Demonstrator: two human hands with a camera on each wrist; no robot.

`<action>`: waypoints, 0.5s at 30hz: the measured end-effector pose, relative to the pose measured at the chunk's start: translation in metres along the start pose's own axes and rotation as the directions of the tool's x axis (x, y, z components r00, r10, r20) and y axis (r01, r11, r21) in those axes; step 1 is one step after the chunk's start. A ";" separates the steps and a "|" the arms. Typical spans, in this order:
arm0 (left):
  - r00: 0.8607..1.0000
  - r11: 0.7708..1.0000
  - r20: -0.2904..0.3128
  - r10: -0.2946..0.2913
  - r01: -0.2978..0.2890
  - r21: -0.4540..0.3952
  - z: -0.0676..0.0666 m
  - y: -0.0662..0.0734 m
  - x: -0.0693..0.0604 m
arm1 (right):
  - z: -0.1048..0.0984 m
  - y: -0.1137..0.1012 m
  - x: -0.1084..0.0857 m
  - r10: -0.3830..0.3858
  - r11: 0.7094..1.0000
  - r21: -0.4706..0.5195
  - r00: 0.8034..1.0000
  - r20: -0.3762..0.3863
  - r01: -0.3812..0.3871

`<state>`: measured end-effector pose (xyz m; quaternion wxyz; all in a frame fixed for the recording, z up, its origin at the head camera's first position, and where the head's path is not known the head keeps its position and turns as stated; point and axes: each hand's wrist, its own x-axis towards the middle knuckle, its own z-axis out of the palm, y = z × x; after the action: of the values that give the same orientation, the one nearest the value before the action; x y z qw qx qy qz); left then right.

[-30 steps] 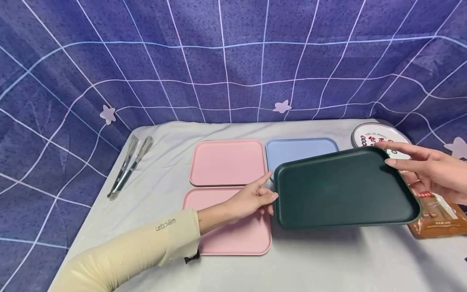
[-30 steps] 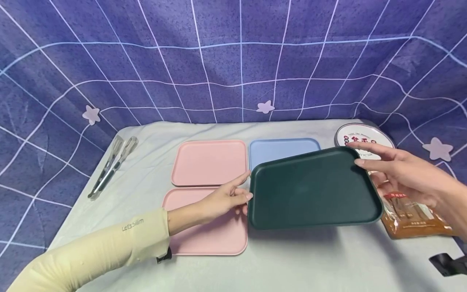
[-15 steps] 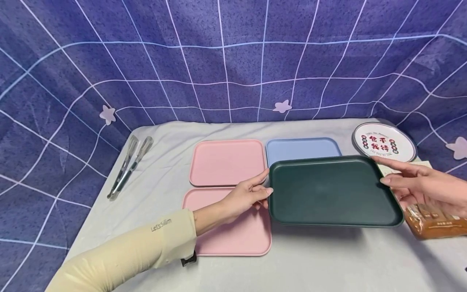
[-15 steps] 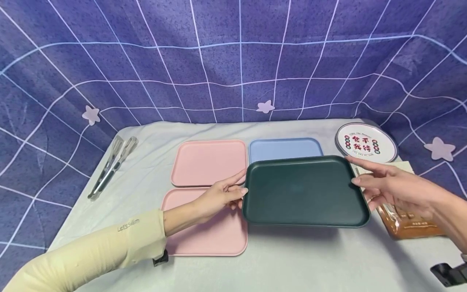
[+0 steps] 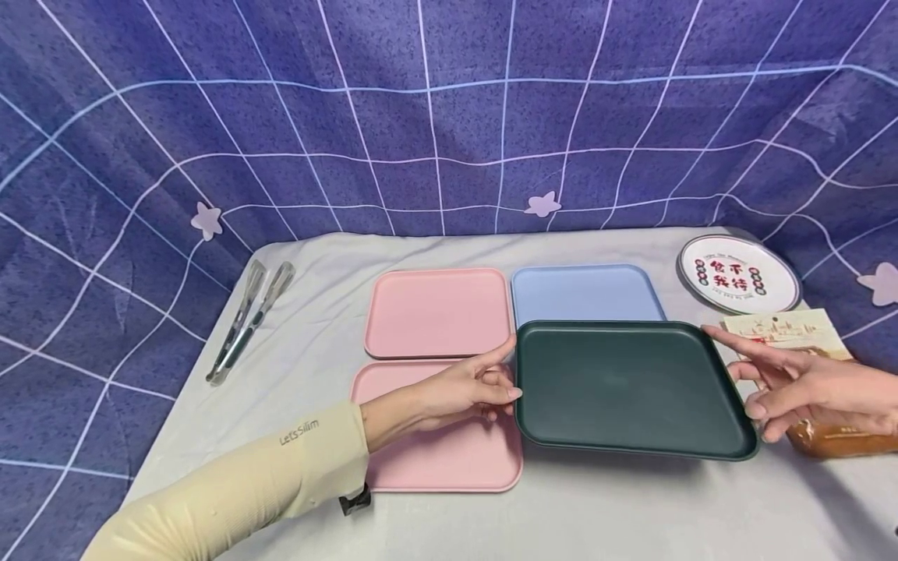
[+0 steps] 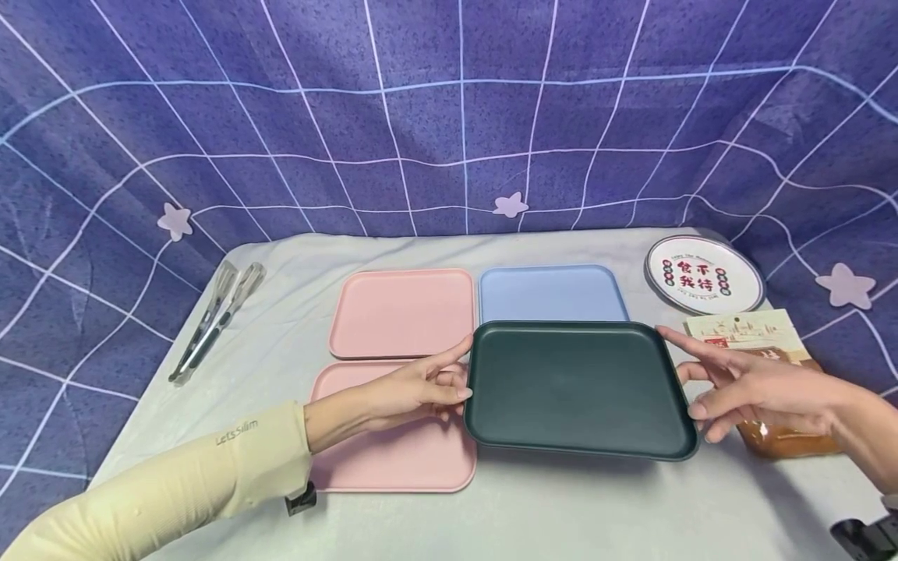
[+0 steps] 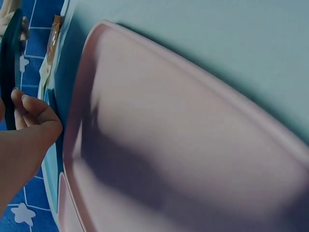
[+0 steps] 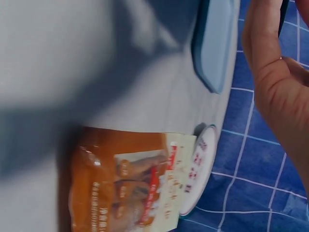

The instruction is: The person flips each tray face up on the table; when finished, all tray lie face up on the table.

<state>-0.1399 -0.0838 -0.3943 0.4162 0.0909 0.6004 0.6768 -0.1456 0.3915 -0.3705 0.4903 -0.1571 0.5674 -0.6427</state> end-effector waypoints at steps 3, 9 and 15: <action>1.000 1.000 -0.013 -0.012 0.012 0.005 0.000 0.000 0.000 | 0.000 0.008 0.002 0.020 1.000 0.018 1.000 0.007 -0.020; 0.999 0.999 -0.028 -0.029 0.030 0.037 0.002 -0.003 -0.001 | 0.001 0.019 0.005 0.043 0.995 0.090 0.999 -0.019 -0.041; 0.999 0.993 -0.021 -0.040 0.042 0.109 0.006 -0.007 -0.002 | 0.004 0.024 0.003 0.074 0.991 0.118 0.996 -0.057 -0.067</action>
<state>-0.1319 -0.0815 -0.3981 0.4189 0.0951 0.6422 0.6349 -0.1330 0.3904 -0.3918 0.5036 -0.0885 0.5491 -0.6612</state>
